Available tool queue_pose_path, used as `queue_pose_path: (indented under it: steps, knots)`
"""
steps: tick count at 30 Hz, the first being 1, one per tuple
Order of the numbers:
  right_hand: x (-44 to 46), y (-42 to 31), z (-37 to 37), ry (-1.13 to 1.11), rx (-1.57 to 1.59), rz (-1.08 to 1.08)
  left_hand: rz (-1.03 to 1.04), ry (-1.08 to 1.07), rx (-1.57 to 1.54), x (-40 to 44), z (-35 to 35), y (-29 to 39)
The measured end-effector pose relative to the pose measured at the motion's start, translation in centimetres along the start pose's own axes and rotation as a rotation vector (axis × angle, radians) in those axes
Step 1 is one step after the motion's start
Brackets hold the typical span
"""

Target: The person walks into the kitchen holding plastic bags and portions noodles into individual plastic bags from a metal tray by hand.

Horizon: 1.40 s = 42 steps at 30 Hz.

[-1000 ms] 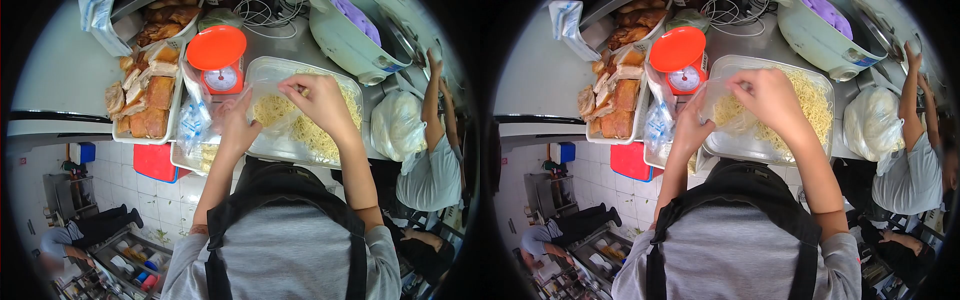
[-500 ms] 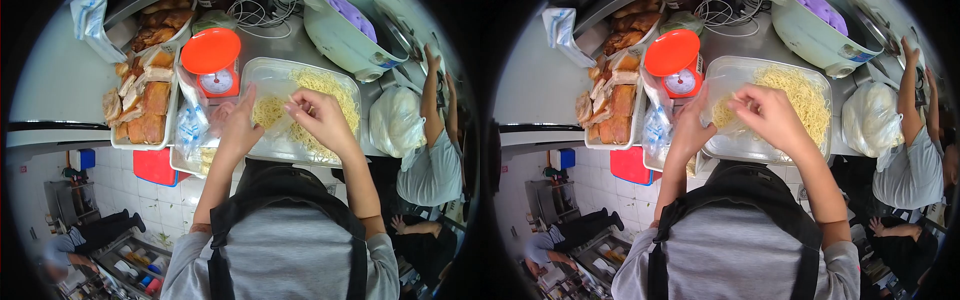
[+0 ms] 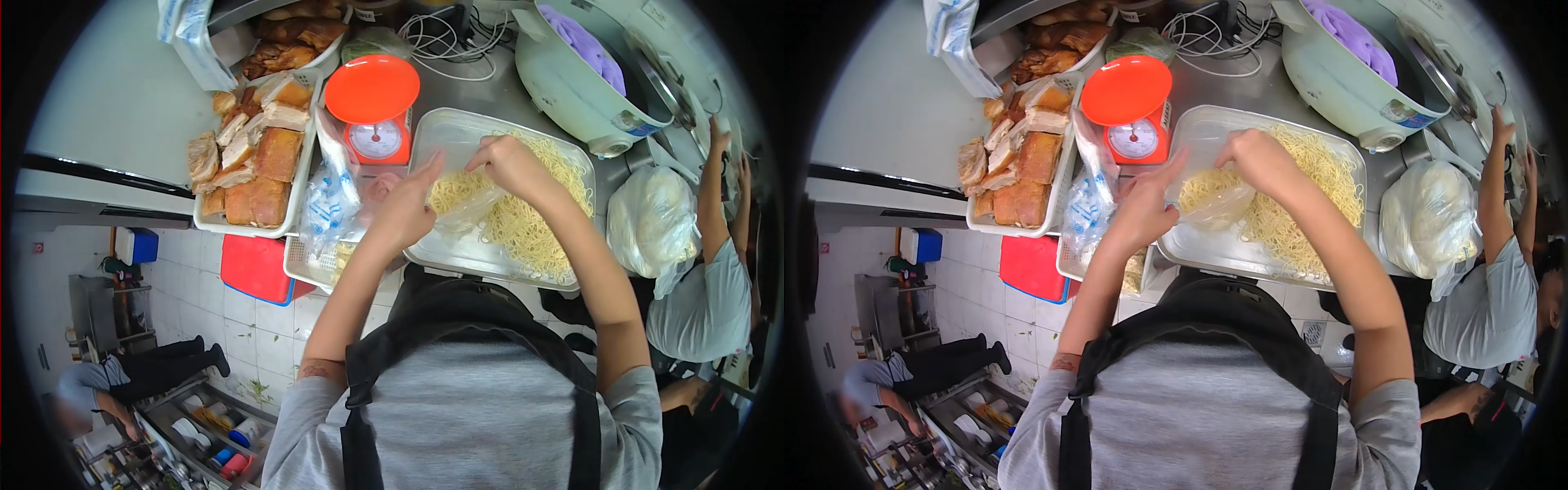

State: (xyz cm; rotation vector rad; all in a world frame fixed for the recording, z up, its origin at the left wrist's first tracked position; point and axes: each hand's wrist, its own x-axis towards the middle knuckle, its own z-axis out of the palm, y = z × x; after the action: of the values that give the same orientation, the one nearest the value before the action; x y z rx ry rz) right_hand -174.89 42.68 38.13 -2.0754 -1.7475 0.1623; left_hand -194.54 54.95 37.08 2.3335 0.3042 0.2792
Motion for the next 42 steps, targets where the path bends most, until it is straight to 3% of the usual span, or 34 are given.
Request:
queue_pose_path:
  steps: [3,5,7,9,13,15,17,19,22,24,28,31,34,35,36,38,39,40,42]
  knots:
    - [2.0,-1.4,-4.4,-0.032,0.085,0.052,0.036,-0.158,-0.001,1.3,-3.5,0.0]
    - [3.8,-2.8,-8.2,0.014,0.034,-0.077,0.013,-0.276,-0.122,2.6,-9.0,2.3]
    - [5.9,-4.7,-11.7,0.013,0.044,-0.016,0.182,-0.227,-0.158,4.1,-13.2,2.8]
    - [8.3,-5.4,-14.6,-0.036,0.118,0.049,0.065,-0.172,0.015,5.2,-17.1,5.8]
    - [10.7,-8.4,-17.5,-0.079,0.447,0.084,0.174,-0.118,0.22,8.8,-21.3,5.1]
    - [12.0,-8.1,-16.5,-0.027,0.601,0.072,0.137,-0.083,0.426,9.7,-23.0,6.8]
    - [15.5,-4.8,-13.2,0.052,0.739,0.035,0.13,-0.114,0.339,11.2,-24.1,5.6]
    - [17.9,-3.2,-10.8,0.12,0.724,0.034,0.137,-0.086,0.33,10.2,-24.2,7.2]
    - [18.7,-3.0,-8.2,0.203,0.685,0.08,0.072,-0.187,0.179,14.8,-24.8,-0.7]
    - [18.8,-2.9,-7.0,0.226,0.577,0.068,0.044,-0.16,0.209,14.5,-24.1,-0.9]
    - [18.0,-2.7,-6.9,0.162,0.532,0.043,0.096,-0.08,0.21,13.6,-23.2,-1.5]
    - [15.5,-3.7,-8.5,0.119,0.469,0.073,-0.096,0.034,0.331,12.7,-22.0,-0.4]
    - [12.9,-3.2,-7.0,0.358,0.609,0.293,-0.137,0.031,0.36,11.8,-20.7,0.2]
    - [11.6,-2.4,-6.3,0.363,0.637,0.315,0.113,0.121,0.482,12.6,-20.2,-2.7]
    - [10.2,-1.2,-5.4,0.368,0.666,0.339,0.096,0.141,0.505,12.3,-19.9,-2.6]
    - [7.6,1.0,-3.2,0.161,0.66,0.42,0.065,0.185,0.553,11.7,-18.7,-1.6]
    - [6.1,3.2,-0.9,0.067,0.488,0.307,0.175,0.306,0.654,11.5,-18.1,-1.7]
    - [4.9,4.8,1.3,-0.024,0.315,0.197,0.145,0.336,0.66,11.3,-17.9,-1.3]
    - [1.6,3.6,3.6,-0.192,0.25,0.223,0.092,0.392,0.669,11.0,-17.5,0.0]
